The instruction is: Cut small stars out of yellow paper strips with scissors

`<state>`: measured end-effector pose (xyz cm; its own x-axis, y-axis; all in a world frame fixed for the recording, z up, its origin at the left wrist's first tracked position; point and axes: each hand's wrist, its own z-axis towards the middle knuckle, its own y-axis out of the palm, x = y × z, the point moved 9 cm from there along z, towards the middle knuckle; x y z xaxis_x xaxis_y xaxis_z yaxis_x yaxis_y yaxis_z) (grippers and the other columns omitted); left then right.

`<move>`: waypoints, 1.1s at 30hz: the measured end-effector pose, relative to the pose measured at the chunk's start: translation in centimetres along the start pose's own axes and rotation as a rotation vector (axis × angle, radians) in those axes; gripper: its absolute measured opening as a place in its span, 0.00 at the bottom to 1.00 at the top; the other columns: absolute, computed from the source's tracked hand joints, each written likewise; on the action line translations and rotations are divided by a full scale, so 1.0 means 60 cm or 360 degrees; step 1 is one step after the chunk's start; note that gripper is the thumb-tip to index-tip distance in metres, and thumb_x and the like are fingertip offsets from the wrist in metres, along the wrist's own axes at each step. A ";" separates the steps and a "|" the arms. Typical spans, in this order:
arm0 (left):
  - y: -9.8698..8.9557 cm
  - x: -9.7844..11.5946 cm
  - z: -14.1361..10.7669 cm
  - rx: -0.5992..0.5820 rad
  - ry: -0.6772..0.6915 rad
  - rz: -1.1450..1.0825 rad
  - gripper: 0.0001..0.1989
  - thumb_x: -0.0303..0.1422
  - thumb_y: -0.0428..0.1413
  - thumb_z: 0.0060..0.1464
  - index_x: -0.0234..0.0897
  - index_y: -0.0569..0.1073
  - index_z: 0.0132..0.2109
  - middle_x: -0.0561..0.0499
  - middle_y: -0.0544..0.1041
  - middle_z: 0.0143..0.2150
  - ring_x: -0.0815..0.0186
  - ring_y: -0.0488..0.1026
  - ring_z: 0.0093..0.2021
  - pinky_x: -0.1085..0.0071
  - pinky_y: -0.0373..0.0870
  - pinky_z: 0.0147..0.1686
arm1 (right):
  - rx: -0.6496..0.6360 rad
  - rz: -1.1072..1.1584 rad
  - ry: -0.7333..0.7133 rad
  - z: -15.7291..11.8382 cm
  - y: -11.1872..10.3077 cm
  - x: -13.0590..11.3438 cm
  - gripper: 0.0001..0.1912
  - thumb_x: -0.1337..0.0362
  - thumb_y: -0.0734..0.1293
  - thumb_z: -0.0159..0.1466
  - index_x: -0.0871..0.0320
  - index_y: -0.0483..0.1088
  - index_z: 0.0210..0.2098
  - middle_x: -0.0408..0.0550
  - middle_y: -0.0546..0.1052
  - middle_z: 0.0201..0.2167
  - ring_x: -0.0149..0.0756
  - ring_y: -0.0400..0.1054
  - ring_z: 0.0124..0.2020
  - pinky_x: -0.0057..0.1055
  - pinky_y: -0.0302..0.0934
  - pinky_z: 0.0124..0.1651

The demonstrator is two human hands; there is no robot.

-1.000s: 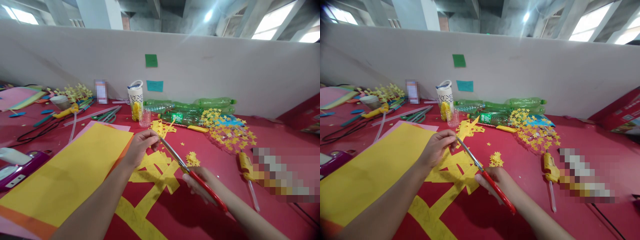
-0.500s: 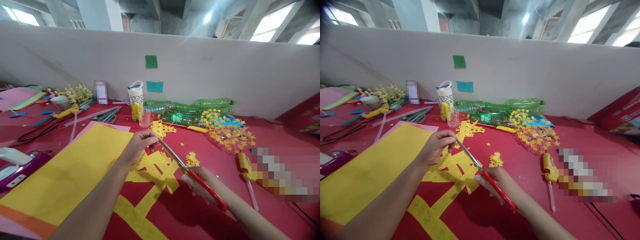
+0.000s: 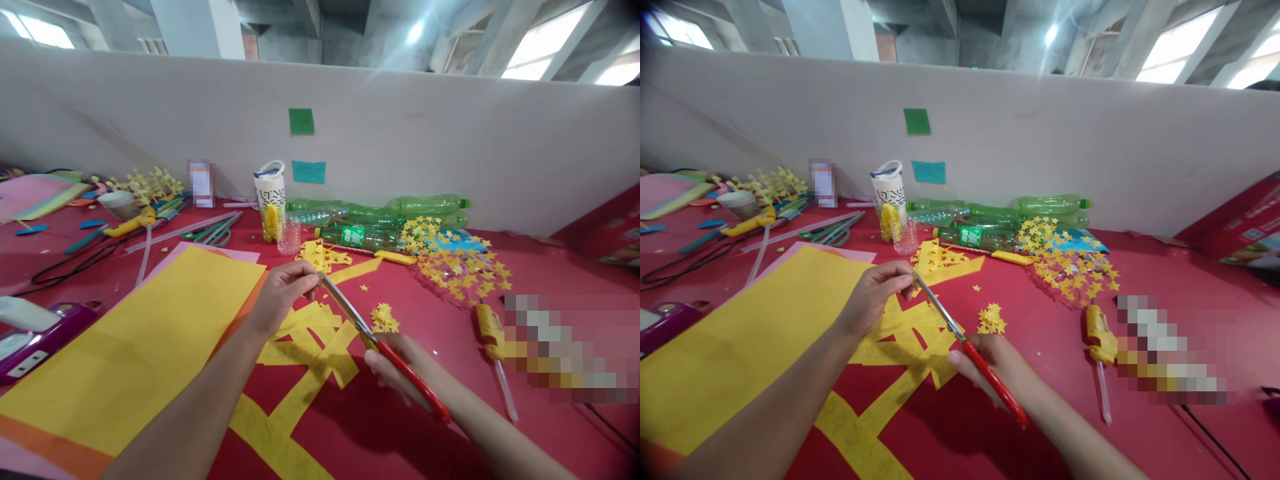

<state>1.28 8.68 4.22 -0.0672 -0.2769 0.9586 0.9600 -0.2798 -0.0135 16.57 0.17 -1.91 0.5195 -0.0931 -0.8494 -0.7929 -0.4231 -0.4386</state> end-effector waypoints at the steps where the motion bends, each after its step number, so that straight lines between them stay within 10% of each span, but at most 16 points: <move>1: 0.001 0.002 -0.001 0.0010 0.0016 0.0026 0.08 0.30 0.50 0.51 0.35 0.69 0.26 0.54 0.66 0.23 0.71 0.64 0.25 0.73 0.61 0.28 | 0.0006 0.0001 -0.0008 0.000 0.000 -0.001 0.25 0.42 0.57 0.57 0.58 0.57 0.22 0.38 0.62 0.16 0.20 0.52 0.11 0.18 0.45 0.12; 10: 0.003 0.021 -0.007 0.0157 0.0190 0.0237 0.09 0.30 0.51 0.52 0.36 0.69 0.25 0.48 0.68 0.39 0.63 0.64 0.44 0.70 0.59 0.44 | -0.0018 0.0083 0.0004 0.006 0.006 0.012 0.25 0.41 0.56 0.56 0.58 0.55 0.21 0.36 0.60 0.13 0.20 0.51 0.09 0.17 0.43 0.10; 33: 0.009 0.010 -0.013 0.0185 0.0081 0.0167 0.09 0.31 0.49 0.52 0.35 0.68 0.26 0.52 0.67 0.26 0.68 0.63 0.30 0.72 0.60 0.34 | 0.0056 0.0108 0.0139 0.003 0.008 0.008 0.19 0.51 0.63 0.56 0.58 0.57 0.20 0.35 0.57 0.12 0.23 0.54 0.13 0.20 0.47 0.16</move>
<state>1.56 7.65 4.55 0.0241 -0.3461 0.9379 0.9872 -0.1397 -0.0769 16.38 0.10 -2.61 0.4892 -0.1995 -0.8491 -0.8369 -0.3816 -0.3925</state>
